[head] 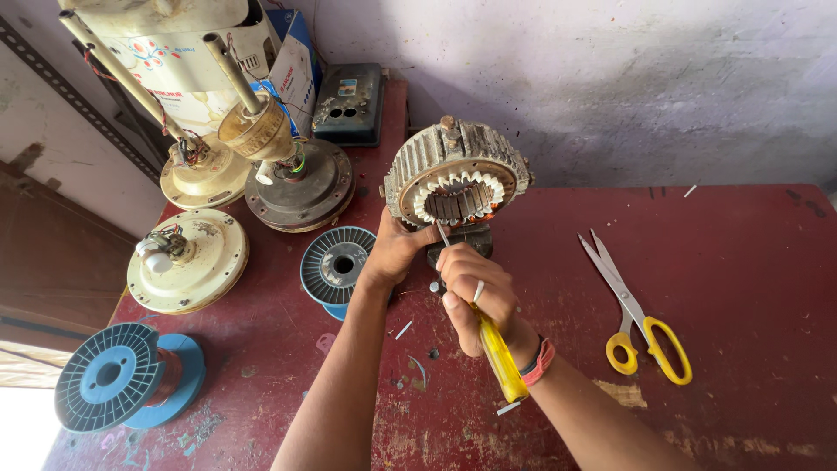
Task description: The person winds copper wire into the slots of a motor stator held in a bench vise. They use a yellow-handled screwdriver to push the wire into place and adjust the winding. The person also handles a small white plastic tube and a spool of copper wire during the process.
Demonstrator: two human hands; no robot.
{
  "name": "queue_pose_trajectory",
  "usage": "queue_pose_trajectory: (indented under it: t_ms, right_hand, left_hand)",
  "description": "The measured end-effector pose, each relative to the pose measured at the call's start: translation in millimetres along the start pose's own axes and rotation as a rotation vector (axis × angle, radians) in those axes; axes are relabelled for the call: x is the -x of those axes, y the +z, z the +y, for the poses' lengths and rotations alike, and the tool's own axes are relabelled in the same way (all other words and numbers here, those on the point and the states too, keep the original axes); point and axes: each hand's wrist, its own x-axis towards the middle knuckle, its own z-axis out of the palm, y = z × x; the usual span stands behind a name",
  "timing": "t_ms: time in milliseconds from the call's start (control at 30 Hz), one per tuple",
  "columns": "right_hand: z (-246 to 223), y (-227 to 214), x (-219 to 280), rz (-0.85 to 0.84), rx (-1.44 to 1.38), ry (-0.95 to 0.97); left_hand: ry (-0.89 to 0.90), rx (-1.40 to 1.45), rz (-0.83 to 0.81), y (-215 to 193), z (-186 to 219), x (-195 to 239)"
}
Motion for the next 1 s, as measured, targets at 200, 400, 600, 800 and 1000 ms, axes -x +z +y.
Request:
queue_pose_trajectory:
  t_ms: [200, 400, 600, 800, 1000]
  right_hand:
    - [7.8, -12.1, -10.2, -0.264, 0.057, -0.062]
    - [13.3, -29.9, -23.0, -0.494, 0.055, -0.212]
    - [13.7, -34.3, -29.0, -0.553, 0.071, -0.231]
    - [21.7, -32.2, -32.5, -0.678, 0.101, -0.219]
    - [31.9, -24.8, -27.3, -0.612, 0.054, -0.168]
  left_hand:
    - [0.010, 0.006, 0.000, -1.2, -1.3, 0.4]
    - [-0.001, 0.020, -0.006, -1.5, 0.2, 1.0]
    - [0.008, 0.016, -0.016, -0.2, 0.5, 0.5]
    - [-0.006, 0.027, -0.007, -0.6, 0.4, 1.1]
    - [0.025, 0.003, -0.014, -3.8, -3.7, -0.1]
